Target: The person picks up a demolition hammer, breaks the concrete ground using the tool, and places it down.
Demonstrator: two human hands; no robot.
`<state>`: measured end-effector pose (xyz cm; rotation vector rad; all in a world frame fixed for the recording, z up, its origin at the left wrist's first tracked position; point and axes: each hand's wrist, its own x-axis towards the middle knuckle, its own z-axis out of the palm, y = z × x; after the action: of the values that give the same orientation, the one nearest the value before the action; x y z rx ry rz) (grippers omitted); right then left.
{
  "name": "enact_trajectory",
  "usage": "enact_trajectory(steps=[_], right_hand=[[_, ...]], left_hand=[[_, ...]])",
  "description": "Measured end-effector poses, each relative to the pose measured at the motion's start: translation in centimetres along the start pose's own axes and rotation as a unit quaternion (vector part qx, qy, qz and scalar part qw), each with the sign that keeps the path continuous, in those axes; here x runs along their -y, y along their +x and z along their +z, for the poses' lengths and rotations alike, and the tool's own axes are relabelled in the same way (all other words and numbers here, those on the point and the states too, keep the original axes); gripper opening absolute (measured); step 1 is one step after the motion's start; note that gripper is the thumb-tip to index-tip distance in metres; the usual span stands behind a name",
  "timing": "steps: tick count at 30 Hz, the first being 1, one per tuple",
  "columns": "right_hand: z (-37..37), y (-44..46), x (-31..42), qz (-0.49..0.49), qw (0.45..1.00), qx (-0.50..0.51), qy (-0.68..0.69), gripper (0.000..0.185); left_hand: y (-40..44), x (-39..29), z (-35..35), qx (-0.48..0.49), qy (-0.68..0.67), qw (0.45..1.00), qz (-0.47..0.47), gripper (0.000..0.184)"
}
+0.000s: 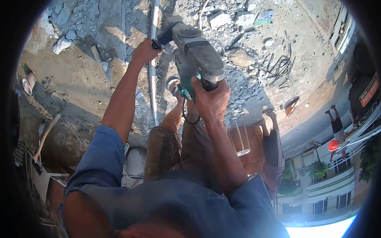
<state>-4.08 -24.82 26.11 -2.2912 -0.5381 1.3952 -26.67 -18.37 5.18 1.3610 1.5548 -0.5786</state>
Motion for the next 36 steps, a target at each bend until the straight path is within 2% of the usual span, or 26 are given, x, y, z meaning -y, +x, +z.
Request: enact_trajectory(steps=[6, 8, 9, 12, 14, 16, 18, 22, 23, 24, 26, 27, 29, 31, 33, 35, 36], right_hand=[[0.5, 2.8, 3.3, -0.041, 0.995, 0.061, -0.060, 0.029], [0.6, 4.0, 5.2, -0.131, 0.981, 0.093, -0.105, 0.033], [0.5, 4.4, 6.4, -0.099, 0.983, 0.119, -0.100, 0.035], [0.0, 6.8, 8.3, -0.107, 0.974, 0.175, -0.097, 0.037], [0.1, 7.3, 10.5, -0.100, 0.970, 0.185, -0.125, 0.035], [0.8, 7.6, 12.0, -0.053, 0.973, 0.185, -0.124, 0.032], [1.8, 7.6, 12.9, -0.060, 0.970, 0.178, -0.156, 0.032], [3.9, 7.3, 14.8, -0.064, 0.963, 0.170, -0.197, 0.029], [4.4, 7.3, 15.3, -0.057, 0.965, 0.172, -0.188, 0.028], [4.9, 7.4, 15.9, -0.060, 0.966, 0.168, -0.188, 0.028], [5.7, 7.5, 17.1, 0.011, 0.972, 0.152, -0.177, 0.026], [6.0, 7.8, 17.5, 0.008, 0.975, 0.143, -0.170, 0.026], [6.3, 8.4, 18.0, 0.026, 0.973, 0.119, -0.194, 0.024], [7.1, 7.8, 18.5, 0.041, 0.970, 0.105, -0.215, 0.023], [7.7, 8.9, 18.1, 0.022, 0.970, 0.084, -0.229, 0.020], [7.7, 9.6, 18.1, 0.034, 0.973, 0.073, -0.219, 0.020], [7.4, 9.2, 17.7, 0.052, 0.974, 0.068, -0.210, 0.020]], left_hand=[[2.6, 0.8, 1.4, -0.042, -0.040, 0.998, -0.037, 0.040], [3.1, 0.4, 1.3, 0.020, -0.097, 0.994, -0.051, 0.039], [3.3, 0.3, 1.4, 0.019, -0.102, 0.993, -0.051, 0.039], [3.3, -0.9, 0.8, -0.003, -0.121, 0.992, -0.047, 0.033], [3.4, -1.5, -0.4, 0.010, -0.020, 0.993, 0.118, 0.027], [2.3, -2.3, -1.8, 0.007, -0.110, 0.992, 0.060, 0.025], [3.8, -1.1, -0.8, 0.016, -0.089, 0.992, 0.089, 0.024], [7.7, 1.7, 2.4, -0.001, -0.141, 0.988, 0.068, 0.026], [9.3, 2.8, 3.8, 0.000, -0.092, 0.989, 0.120, 0.026], [9.9, 3.1, 3.9, -0.002, -0.092, 0.988, 0.124, 0.026], [10.4, 3.0, 3.0, 0.067, 0.030, 0.978, 0.194, 0.027], [10.6, 2.9, 2.5, 0.109, 0.092, 0.962, 0.235, 0.028], [10.8, 2.6, 1.3, 0.081, -0.017, 0.986, 0.148, 0.029], [6.8, 1.8, -0.7, 0.108, -0.013, 0.981, 0.159, 0.029], [7.9, 0.8, -2.5, 0.114, -0.165, 0.979, -0.019, 0.029], [7.6, 1.1, -4.6, 0.105, -0.054, 0.978, 0.171, 0.034], [9.2, 2.1, -1.4, 0.097, -0.062, 0.980, 0.160, 0.035]])
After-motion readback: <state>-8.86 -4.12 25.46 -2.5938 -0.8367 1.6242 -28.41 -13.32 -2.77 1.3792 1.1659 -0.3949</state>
